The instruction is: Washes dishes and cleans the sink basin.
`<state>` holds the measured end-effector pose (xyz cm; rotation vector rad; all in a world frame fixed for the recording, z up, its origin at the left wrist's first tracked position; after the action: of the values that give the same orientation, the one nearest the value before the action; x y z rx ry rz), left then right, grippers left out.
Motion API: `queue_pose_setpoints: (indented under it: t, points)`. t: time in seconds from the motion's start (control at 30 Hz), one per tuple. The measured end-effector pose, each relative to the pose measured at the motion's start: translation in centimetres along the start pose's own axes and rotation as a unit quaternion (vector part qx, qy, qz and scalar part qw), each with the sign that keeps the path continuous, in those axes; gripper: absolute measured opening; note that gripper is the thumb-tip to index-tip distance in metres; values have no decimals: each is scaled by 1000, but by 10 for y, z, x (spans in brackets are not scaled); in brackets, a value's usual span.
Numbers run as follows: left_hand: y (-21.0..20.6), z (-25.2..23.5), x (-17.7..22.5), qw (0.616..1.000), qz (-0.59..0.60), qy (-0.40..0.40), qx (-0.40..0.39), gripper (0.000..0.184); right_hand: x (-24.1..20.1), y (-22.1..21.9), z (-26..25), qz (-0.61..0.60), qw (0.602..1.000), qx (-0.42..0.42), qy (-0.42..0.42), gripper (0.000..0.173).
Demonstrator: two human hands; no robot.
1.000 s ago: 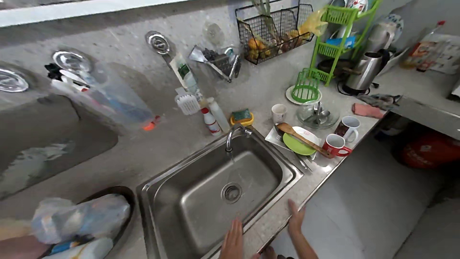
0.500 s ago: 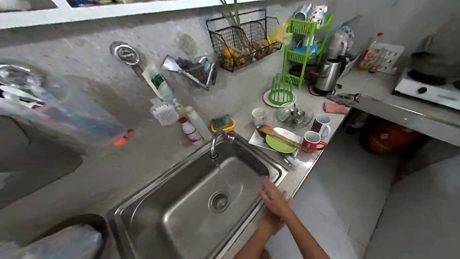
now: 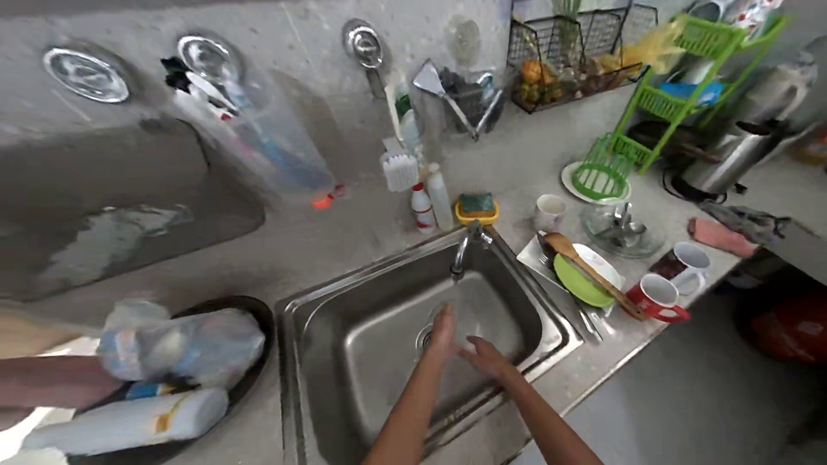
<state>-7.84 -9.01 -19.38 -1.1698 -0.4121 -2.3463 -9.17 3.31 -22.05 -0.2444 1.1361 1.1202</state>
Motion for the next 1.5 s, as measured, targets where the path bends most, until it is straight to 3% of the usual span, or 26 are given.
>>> queue_pose_setpoints:
  t: [0.03,0.1,0.23,0.43,0.53,0.63,0.7,0.83,0.9,0.97,1.03,1.1,1.17,1.23,1.37,1.43,1.5]
  points:
    - [-5,-2,12,994,103,6,-24,56,-7,10,-10,-119,992,48,-1,50]
    - [-15,-5,25,962,270,18,-41,57,-12,25,-27,-303,944,119,-45,43]
    - [-25,-25,34,899,435,46,16,58,-44,37,-68,-592,786,145,-101,33]
    - [-8,-39,44,884,453,19,115,59,-75,39,-105,-677,721,138,-55,45]
    - [-11,-50,37,897,436,22,70,64,-64,37,-113,-693,703,151,-46,39]
    - [14,-35,41,915,400,15,42,53,-69,13,-116,-740,659,135,-23,41]
    - [62,-9,43,929,354,-24,102,51,-98,-30,-113,-720,689,83,-9,42]
    - [185,53,38,917,286,-76,268,52,-175,-133,-104,-587,792,-163,36,53]
    - [230,73,18,921,231,-25,314,52,-196,-162,-96,-461,862,-209,27,51]
    - [252,88,-14,947,128,63,289,45,-185,-164,-88,-395,901,-174,40,53]
    - [259,105,-43,965,2,103,242,45,-142,-135,-82,-458,887,-64,1,50]
    - [268,124,-64,962,-155,24,223,44,-82,-89,-81,-540,837,63,-67,50]
    - [271,146,-76,919,-297,-104,236,42,-34,-43,-80,-596,786,141,-80,56]
    - [275,159,-93,879,-381,-160,239,54,-13,-2,-79,-628,754,184,-64,55]
    - [285,150,-119,826,-502,-128,222,109,-34,27,-89,-653,725,216,-47,45]
    - [285,134,-117,795,-522,-169,259,113,-60,6,-100,-650,734,192,-40,44]
    - [285,110,-104,773,-534,-189,284,105,-100,-37,-114,-639,757,129,-41,46]
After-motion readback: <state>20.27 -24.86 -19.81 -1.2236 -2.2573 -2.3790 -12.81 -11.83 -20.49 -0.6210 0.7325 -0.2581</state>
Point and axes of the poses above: each hand's wrist, its own z-axis away from the middle knuckle, its own y-axis out of the back of the hand, x = y × z, the point moved 7 cm from there along -z, towards the middle knuckle, and after that the axes turned 4 degrees about y, right-handed, at the moved point
